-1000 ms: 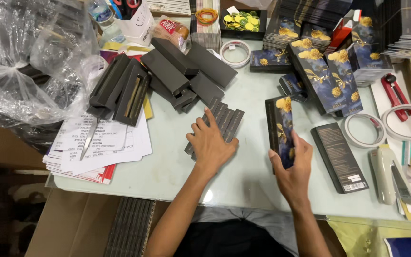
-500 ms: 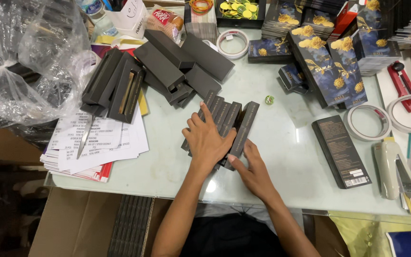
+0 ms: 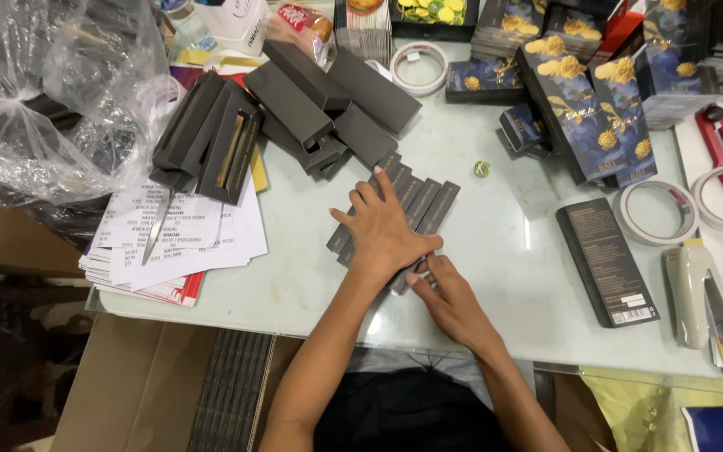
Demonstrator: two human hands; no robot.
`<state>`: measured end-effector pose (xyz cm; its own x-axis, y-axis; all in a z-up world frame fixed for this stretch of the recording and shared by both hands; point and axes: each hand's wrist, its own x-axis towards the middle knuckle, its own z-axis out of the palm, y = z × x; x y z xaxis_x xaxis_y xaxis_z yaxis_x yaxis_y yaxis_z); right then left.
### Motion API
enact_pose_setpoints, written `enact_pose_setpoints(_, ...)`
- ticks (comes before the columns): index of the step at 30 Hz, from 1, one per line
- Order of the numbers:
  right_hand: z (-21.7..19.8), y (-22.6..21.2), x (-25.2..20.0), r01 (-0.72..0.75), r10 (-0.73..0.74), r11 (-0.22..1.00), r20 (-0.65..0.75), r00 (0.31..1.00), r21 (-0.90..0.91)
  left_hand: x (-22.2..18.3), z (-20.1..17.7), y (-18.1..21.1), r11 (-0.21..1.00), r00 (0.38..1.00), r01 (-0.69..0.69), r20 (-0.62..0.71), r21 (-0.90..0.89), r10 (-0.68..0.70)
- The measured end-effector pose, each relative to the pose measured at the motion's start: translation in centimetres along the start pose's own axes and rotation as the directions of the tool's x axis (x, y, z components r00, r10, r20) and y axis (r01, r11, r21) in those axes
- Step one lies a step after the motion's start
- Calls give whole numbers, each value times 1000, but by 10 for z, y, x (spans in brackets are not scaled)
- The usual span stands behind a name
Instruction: The person stacks multiple small rectangular black boxes and places them into a larger cardboard shipping carton by hand.
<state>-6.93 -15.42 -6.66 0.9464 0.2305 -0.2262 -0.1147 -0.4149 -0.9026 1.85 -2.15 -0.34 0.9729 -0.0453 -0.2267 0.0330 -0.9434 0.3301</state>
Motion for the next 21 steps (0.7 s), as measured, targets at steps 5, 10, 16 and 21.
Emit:
enact_pose_setpoints(5,-2,29,1,162,-157,983,-61,986,83,6,9,-10,992,995,-75,-77,-102,67)
enact_pose_setpoints(10,-44,-3,-11,372,-329,926,-342,880,65,-24,-36,-21,902,974,-223,-126,-369,189)
enact_pose_setpoints(16,-65,-86,-18,553,-409,823,-543,734,128,-20,42,-13,420,593,-789,-734,-448,332)
enact_pose_setpoints(21,-48,-61,0,383,-208,885,-510,835,266,-13,102,-15,523,594,-747,-766,-410,248)
